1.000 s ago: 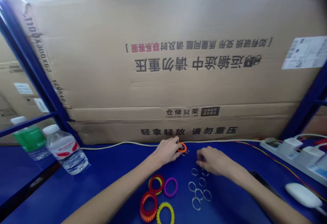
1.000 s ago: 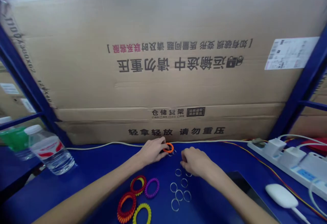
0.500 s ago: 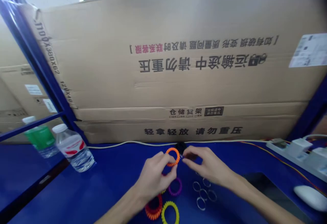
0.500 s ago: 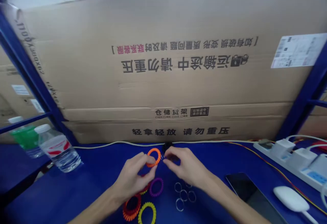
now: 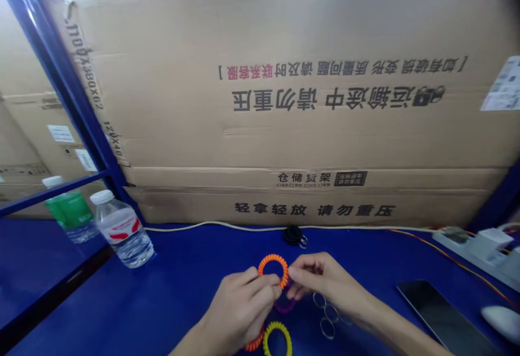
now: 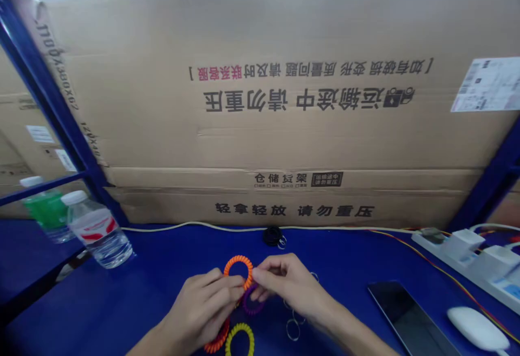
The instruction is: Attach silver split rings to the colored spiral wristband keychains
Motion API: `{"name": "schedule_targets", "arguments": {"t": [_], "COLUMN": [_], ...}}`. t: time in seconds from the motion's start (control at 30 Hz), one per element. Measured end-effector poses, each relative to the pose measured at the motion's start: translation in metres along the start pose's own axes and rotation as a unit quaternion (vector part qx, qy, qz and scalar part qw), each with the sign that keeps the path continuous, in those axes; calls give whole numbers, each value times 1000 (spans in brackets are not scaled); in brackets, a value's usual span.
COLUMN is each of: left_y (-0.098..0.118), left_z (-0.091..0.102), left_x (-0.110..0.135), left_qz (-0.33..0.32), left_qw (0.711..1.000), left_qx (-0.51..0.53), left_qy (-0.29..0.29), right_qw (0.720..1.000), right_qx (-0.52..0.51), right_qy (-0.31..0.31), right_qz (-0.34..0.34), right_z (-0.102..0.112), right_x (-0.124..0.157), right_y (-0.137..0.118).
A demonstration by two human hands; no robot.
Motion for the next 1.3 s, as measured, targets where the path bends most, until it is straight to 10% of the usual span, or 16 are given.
{"name": "schedule_targets", "arguments": {"t": [0.23,0.53,0.8,1.07,1.13,1.3], "left_y": [-3,2,9,5,10,19], "left_z": [1,-3,0,-7,-6,4], "left_x": [-1,-1,-6,-3,-5,-7], "left_qz": [20,12,-8,30,21,-23], "left_qw": [1000,1000,1000,998,999,999], "left_qx": [10,17,-4,-10,-8,-27], "left_qy": [-19,-18,-16,-46,-42,1], "right_qw": [984,860,960,762,781,978], "right_qx": [156,480,269,627,602,176], "right_qy": [23,74,2,104,119,74], "right_qz": [87,153,-80,125,115,-90], "right_z": [2,1,13,-4,-2,10], "right_x": [8,16,-1,13,13,4], "right_y": [-24,-23,22,-13,-12,18]}}
Point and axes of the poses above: each hand's wrist, its own x-axis away from the middle knuckle, its own z-axis out of the back of the hand, y = z × x, the point moved 7 cm from there along -x, towards the middle knuckle, and after that the axes turned 2 degrees about x, right-handed, at the moved point
